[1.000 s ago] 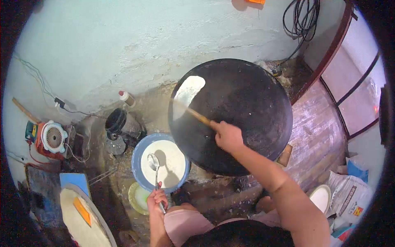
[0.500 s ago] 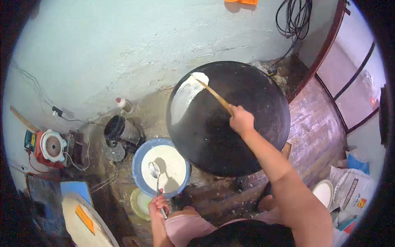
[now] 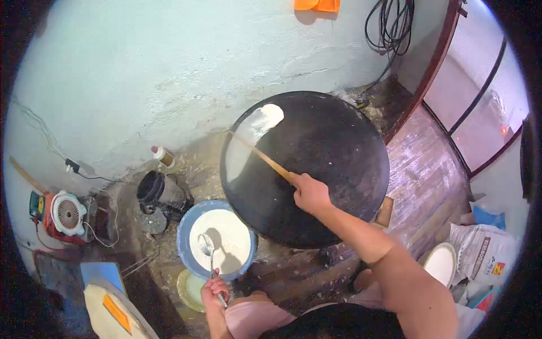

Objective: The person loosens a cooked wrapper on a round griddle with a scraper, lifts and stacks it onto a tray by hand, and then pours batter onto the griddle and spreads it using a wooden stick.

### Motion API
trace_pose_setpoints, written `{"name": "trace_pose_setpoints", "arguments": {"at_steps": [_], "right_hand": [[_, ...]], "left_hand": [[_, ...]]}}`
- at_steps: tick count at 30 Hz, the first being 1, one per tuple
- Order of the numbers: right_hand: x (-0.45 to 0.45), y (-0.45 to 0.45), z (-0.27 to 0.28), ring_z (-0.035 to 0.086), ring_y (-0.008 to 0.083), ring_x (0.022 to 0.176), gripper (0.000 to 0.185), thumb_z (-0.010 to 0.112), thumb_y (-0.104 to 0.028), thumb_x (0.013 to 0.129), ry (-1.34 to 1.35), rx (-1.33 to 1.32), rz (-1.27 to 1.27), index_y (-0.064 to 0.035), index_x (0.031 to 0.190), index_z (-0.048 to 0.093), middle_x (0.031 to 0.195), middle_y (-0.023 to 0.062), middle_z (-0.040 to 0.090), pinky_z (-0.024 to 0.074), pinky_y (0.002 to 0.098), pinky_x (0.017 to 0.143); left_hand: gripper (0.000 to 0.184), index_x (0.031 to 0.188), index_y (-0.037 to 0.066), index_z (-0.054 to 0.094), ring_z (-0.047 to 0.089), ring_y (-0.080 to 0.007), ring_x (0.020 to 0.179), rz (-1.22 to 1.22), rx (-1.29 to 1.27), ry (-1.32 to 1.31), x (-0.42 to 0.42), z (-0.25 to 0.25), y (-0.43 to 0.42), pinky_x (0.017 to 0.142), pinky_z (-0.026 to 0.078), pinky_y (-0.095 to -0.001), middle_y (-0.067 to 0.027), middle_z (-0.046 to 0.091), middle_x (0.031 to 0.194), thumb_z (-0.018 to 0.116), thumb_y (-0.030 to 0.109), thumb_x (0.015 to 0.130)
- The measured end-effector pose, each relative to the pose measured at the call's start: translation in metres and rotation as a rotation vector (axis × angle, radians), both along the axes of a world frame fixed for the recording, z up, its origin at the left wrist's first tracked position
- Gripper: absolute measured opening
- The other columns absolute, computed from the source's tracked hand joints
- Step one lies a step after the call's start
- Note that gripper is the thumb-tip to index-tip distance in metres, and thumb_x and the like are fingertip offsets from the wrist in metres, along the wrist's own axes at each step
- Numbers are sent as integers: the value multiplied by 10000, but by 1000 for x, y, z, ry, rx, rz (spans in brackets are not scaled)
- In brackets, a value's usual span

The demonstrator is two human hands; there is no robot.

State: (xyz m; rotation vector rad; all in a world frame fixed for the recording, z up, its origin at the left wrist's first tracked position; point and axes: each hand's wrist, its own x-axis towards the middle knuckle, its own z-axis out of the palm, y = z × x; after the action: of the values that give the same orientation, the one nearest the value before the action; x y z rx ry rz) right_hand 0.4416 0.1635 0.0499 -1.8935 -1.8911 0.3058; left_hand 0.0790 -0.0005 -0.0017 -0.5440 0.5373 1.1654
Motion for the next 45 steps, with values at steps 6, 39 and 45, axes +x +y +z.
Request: {"name": "trace_pose_setpoints", "arguments": {"at_steps": [6,39,45], "right_hand": [[57,43,8,579,294,760,456,506,-70,685,-191,35,-274,-155,1133,477,902,107,546,483,405,638],[66,29,16,583,305,806,475,483,-100,733,-170,-126,-423,-65,1193,372,975,158,516,476,391,665],[49,17,-1,579,299,823,563,493,-56,698,-196,-153,-281,-94,1237,333,973,141,514,473,381,680]], "left_hand": [[273,1029,-28,499,399,-73,456,-7,-63,45,-1,5,0,386,354,-197,-9,432,607,369,117,838],[277,1042,-21,497,388,-88,470,-82,49,125,-26,-28,-3,404,359,-209,-8,425,602,407,97,808],[277,1037,-16,502,398,-82,469,-6,-6,187,-29,-46,-9,402,366,-202,-3,417,594,388,118,823]]}}
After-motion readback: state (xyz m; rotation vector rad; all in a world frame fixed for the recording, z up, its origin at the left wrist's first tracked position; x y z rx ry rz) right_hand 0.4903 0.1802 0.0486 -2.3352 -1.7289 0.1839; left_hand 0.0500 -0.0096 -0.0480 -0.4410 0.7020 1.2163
